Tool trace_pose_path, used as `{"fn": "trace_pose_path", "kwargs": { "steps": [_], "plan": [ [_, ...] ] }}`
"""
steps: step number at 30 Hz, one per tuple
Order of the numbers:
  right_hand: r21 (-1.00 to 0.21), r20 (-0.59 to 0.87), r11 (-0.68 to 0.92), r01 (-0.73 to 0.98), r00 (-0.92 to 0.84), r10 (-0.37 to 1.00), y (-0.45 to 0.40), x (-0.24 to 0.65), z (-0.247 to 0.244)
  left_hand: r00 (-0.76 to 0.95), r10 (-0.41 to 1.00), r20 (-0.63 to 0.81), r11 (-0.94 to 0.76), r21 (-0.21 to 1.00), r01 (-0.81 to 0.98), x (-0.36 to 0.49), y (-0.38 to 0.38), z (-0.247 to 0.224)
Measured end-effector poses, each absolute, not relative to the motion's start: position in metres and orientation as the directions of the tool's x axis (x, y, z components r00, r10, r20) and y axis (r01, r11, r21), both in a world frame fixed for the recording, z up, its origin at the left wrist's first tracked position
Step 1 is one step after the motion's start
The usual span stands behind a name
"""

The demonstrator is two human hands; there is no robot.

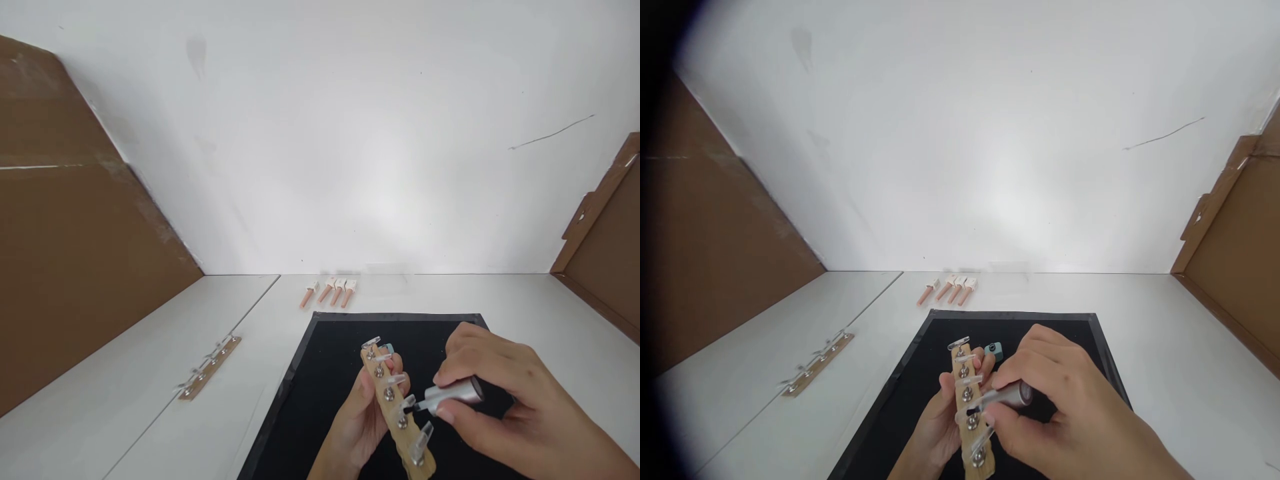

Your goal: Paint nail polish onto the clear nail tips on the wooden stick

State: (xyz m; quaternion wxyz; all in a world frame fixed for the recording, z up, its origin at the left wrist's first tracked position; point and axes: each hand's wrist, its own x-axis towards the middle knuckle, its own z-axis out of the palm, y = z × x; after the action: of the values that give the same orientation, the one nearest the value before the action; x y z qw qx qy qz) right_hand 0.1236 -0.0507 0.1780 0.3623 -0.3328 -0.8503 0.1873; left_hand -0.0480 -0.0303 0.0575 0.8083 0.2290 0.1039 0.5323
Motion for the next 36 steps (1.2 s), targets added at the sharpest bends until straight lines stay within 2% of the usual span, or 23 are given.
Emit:
{"fn": "trace_pose_path", "kwargs": {
  "steps": [4,7,12,16,19,29,36],
  "plan": [
    [-0.525,0.516,0.737,0.426,-0.529,0.674,-0.049,0.118,0.182,0.412,0.909,0.071,0.33,0.483,-0.811,-0.046,-0.03,0.062],
    [-0.531,0.495,0.707,0.466,-0.507,0.706,-0.048,0.119,0.181,0.416,0.905,0.086,0.324,0.493,-0.807,-0.048,-0.032,0.064],
    [-0.657,0.435,0.63,0.415,-0.474,0.766,-0.052,0.124,0.175,0.418,0.907,0.06,0.335,0.5,-0.799,-0.051,-0.034,0.058],
    [-0.783,0.312,0.477,0.399,-0.411,0.857,-0.055,0.122,0.175,0.42,0.906,0.043,0.339,0.521,-0.784,-0.052,-0.034,0.058],
    [-0.824,0.27,0.413,0.388,-0.371,0.888,-0.054,0.121,0.177,0.415,0.909,0.034,0.338,0.52,-0.784,-0.052,-0.035,0.058],
    [-0.856,0.296,0.418,0.304,-0.375,0.878,-0.052,0.12,0.176,0.409,0.912,-0.025,0.356,0.539,-0.763,-0.059,-0.038,0.053],
    [-0.847,0.323,0.466,0.256,-0.449,0.833,-0.049,0.123,0.175,0.421,0.906,0.033,0.343,0.525,-0.779,-0.055,-0.036,0.058]
  ]
}}
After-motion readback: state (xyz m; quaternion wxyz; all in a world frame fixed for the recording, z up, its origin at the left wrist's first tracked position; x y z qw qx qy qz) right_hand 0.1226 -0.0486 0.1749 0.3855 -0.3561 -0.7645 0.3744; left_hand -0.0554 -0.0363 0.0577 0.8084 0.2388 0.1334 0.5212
